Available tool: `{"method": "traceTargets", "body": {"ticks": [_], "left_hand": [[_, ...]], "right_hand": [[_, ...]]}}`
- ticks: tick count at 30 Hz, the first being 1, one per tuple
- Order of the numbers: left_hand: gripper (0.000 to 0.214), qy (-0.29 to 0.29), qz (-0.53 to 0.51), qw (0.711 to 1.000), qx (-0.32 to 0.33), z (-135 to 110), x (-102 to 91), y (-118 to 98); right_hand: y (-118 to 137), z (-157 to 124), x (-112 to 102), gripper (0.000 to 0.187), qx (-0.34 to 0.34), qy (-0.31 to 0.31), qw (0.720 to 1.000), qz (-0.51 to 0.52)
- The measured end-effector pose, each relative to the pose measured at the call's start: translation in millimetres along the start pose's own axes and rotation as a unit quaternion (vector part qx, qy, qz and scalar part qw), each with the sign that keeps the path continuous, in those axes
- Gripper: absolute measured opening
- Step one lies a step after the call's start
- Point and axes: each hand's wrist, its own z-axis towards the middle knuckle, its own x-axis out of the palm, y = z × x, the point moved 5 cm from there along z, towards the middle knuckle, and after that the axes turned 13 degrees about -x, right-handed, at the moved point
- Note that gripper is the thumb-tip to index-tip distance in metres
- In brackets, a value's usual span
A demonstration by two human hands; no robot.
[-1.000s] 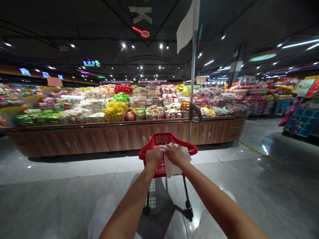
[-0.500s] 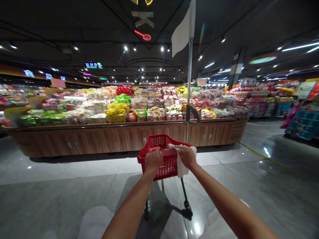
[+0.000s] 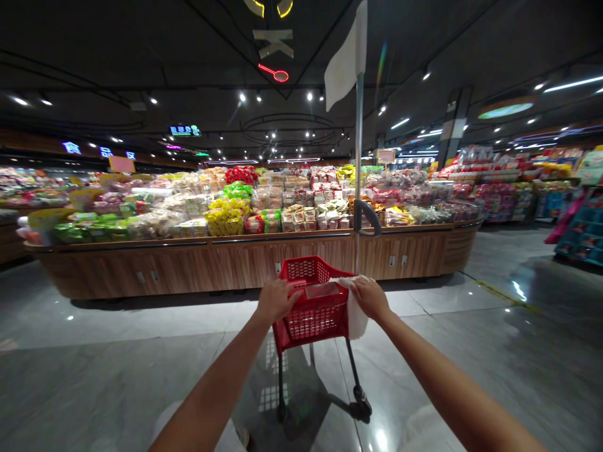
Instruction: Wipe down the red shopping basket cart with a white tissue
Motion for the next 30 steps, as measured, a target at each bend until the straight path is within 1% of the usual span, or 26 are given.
{"method": "traceTargets", "body": {"ticks": [2,3,5,8,11,13,15,17,19,20,22,25,27,29,30], "left_hand": [[0.041,0.001,-0.008,1.0,0.004,0,0.0,23],[0.042,0.009,-0.026,1.0,0.004,0,3.8,31],[0.047,0.009,-0.082,0.997,-0.003,-1,14.3,43],[0.05,-0.01,-0.124,0.992,-0.019,0,31.0,48],[0.047,-0.031,-0.12,0.991,-0.038,3,38.3,48],[0.046,-0.039,-0.126,0.99,-0.041,4,37.2,48],[0.046,-0.044,-0.136,0.989,-0.035,3,33.3,48],[0.046,-0.045,-0.147,0.988,-0.02,0,29.2,45],[0.046,-0.04,-0.159,0.987,-0.006,-5,27.4,39],[0.046,-0.039,-0.164,0.986,-0.003,-7,27.6,36],[0.045,-0.046,-0.174,0.984,-0.008,-10,30.1,27],[0.044,-0.054,-0.18,0.982,-0.005,-11,40.6,6],[0.043,-0.058,-0.18,0.982,-0.014,-9,50.4,-12],[0.044,-0.063,-0.186,0.98,-0.038,-6,60.2,-28],[0.046,-0.063,-0.193,0.978,-0.049,-5,64.5,-36]], "right_hand": [[-3,-2,2,0.04,0.01,-0.024,1.0,-0.003],[0,-1,5,0.04,0.019,-0.039,0.999,-0.002],[17,5,15,0.04,0.04,-0.067,0.997,0.001],[60,20,33,0.037,0.049,-0.086,0.995,0.014],[106,36,49,0.034,0.003,-0.062,0.998,0.027],[126,43,52,0.034,-0.031,-0.046,0.998,0.035],[132,46,51,0.034,-0.062,-0.03,0.997,0.041],[126,46,46,0.036,-0.09,-0.009,0.995,0.046],[108,43,39,0.037,-0.099,0.011,0.994,0.05],[96,42,35,0.038,-0.092,0.016,0.994,0.05],[68,39,27,0.04,-0.056,0.015,0.997,0.045],[35,35,20,0.041,0.004,0.007,1.0,0.026],[29,33,20,0.041,0.037,0.001,0.999,0.009],[38,32,27,0.04,0.038,0.001,0.999,0.003],[47,32,31,0.04,0.026,0.003,1.0,0.008]]}}
